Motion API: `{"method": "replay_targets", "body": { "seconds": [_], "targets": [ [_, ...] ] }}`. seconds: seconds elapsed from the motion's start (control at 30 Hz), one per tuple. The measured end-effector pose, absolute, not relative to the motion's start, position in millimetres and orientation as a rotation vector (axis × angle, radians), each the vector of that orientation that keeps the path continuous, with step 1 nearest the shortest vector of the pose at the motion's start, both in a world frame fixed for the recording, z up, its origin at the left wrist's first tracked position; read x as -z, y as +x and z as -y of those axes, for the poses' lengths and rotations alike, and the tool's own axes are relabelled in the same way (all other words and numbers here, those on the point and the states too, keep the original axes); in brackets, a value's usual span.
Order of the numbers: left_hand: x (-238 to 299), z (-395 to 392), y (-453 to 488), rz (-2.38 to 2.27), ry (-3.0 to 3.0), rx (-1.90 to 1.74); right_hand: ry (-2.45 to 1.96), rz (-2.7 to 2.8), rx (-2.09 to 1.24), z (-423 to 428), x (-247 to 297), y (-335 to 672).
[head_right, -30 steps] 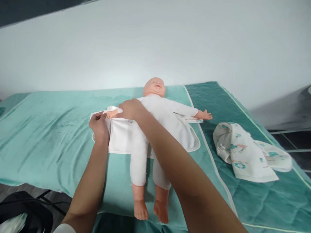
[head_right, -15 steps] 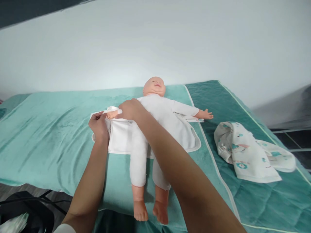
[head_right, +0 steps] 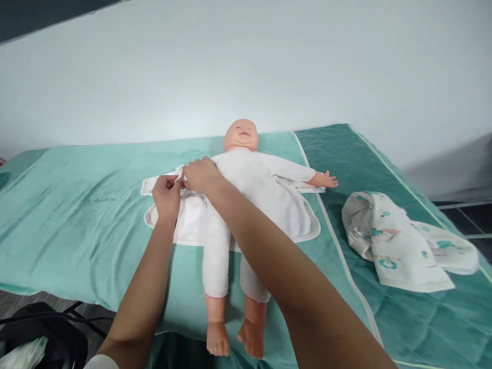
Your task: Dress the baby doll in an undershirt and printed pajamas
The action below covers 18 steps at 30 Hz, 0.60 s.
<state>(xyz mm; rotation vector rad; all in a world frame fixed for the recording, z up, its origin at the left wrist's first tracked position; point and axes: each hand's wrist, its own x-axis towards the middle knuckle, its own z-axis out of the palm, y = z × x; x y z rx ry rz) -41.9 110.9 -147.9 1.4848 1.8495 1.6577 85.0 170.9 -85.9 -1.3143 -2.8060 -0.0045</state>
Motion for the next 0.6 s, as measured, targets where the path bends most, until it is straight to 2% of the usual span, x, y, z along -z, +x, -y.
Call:
{"method": "replay_targets", "body": {
  "seconds": [0.2, 0.3, 0.4, 0.5, 0.6],
  "targets": [
    [148, -109, -40, -1.716, 1.63, -1.604, -1.364, 2.762, 0.016, -174, 92, 79],
    [149, -110, -46, -1.965, 1.603, -1.656, -1.341, 2.742, 0.032, -169, 88, 83],
    [150, -112, -52, -2.276, 1.614, -1.5, -1.312, 2.685, 0.002, -163, 76, 101],
    [151, -113, -53, -2.395, 1.642, -1.302, -1.369, 2.48, -0.106, -156, 65, 136],
    [150, -112, -51, -2.422, 1.649, -1.255, -1.409, 2.155, -0.179, -150, 72, 184]
  ]
}}
